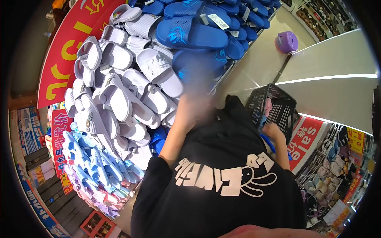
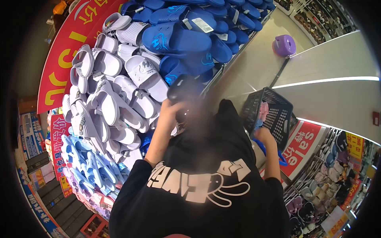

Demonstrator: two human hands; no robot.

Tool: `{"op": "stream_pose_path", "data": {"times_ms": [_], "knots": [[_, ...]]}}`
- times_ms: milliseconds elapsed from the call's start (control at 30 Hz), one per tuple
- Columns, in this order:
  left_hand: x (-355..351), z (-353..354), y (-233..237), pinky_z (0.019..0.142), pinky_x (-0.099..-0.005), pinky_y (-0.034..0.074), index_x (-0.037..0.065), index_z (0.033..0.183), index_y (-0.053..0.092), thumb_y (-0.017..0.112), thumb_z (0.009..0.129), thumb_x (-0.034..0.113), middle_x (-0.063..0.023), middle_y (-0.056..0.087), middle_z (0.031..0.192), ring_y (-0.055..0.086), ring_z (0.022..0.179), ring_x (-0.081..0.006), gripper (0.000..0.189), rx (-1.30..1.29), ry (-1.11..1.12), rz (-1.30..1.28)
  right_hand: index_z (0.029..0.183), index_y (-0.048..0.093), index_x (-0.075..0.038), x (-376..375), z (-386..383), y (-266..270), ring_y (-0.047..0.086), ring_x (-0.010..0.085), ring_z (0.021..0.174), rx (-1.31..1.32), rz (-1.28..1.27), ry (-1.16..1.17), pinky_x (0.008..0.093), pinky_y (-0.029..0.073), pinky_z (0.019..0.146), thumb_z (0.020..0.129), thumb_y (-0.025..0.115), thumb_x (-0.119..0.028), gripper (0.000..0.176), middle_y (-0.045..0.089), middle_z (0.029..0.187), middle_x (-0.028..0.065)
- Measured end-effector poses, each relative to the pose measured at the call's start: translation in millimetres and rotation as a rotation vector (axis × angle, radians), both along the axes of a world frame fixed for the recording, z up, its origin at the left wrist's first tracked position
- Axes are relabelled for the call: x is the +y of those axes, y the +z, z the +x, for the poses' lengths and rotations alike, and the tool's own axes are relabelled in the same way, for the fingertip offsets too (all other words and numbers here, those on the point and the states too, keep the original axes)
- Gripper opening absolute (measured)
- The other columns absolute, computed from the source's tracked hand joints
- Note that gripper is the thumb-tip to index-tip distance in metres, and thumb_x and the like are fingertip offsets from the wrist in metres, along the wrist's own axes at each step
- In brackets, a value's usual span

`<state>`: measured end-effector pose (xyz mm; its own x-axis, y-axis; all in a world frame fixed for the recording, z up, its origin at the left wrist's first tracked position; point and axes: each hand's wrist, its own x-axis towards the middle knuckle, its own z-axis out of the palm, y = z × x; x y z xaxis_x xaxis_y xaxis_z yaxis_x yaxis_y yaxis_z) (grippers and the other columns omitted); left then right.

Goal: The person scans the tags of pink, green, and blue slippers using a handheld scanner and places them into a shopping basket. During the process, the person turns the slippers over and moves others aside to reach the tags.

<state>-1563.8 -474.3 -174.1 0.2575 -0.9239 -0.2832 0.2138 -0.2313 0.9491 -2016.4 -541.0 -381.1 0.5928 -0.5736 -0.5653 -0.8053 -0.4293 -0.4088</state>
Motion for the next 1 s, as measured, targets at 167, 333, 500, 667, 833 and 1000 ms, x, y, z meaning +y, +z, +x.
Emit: {"op": "stream_pose_path", "data": {"times_ms": [167,333,500,667,833,1000], "knots": [[16,10,11,0.065,-0.0278,0.047,-0.005,0.106,0.062,0.063,0.078,0.005,-0.0097,0.066,0.089,0.059,0.070,-0.0150,0.030,0.205,0.307,0.167,0.101,0.067,0.002,-143,177,112,0.062,0.0430,0.094,-0.138,-0.121,-0.186,0.0489,0.048,0.084,0.089,0.058,-0.023,0.029,0.066,0.096,0.0258],[29,13,17,0.061,-0.0298,0.048,-0.005,0.100,0.061,0.064,0.073,-0.001,-0.0106,0.063,0.079,0.059,0.062,-0.0165,0.028,0.277,0.526,0.108,0.105,0.066,0.001,-239,319,177,0.063,0.0373,0.088,-0.817,-0.409,-0.274,0.0447,0.049,0.081,0.088,0.064,-0.024,0.030,0.066,0.097,0.0209],[-1,3,47,0.061,-0.0293,0.048,-0.006,0.098,0.062,0.064,0.072,-0.003,-0.0126,0.065,0.081,0.060,0.064,-0.0164,0.026,0.214,0.626,0.034,0.106,0.065,0.001,-258,381,203,0.059,0.0373,0.095,-0.714,-0.589,-0.159,0.0443,0.049,0.081,0.084,0.070,-0.024,0.034,0.061,0.097,0.0222],[-41,-4,59,0.067,-0.0276,0.050,-0.004,0.096,0.064,0.067,0.072,-0.004,-0.0109,0.068,0.085,0.062,0.070,-0.0150,0.025,0.105,0.571,0.060,0.109,0.061,0.004,-273,375,212,0.060,0.0374,0.094,-0.666,-0.351,-0.138,0.0426,0.048,0.081,0.078,0.075,-0.022,0.043,0.062,0.099,0.0220],[-91,-12,73,0.080,-0.0279,0.051,-0.004,0.099,0.066,0.071,0.074,-0.001,-0.0096,0.071,0.090,0.067,0.085,-0.0161,0.025,0.008,0.460,0.155,0.102,0.066,0.003,-298,368,224,0.064,0.0301,0.080,-0.789,-0.003,-0.135,0.0356,0.048,0.072,0.082,0.071,-0.021,0.032,0.066,0.094,0.0168],[-123,-26,84,0.082,-0.0282,0.050,-0.004,0.101,0.066,0.071,0.075,-0.001,-0.0098,0.071,0.093,0.067,0.087,-0.0163,0.026,0.031,0.502,0.193,0.093,0.070,0.003,-331,376,215,0.048,0.0092,0.064,-0.802,0.229,0.011,0.0260,0.037,0.058,0.089,0.067,-0.022,0.025,0.059,0.073,0.0044]]}}
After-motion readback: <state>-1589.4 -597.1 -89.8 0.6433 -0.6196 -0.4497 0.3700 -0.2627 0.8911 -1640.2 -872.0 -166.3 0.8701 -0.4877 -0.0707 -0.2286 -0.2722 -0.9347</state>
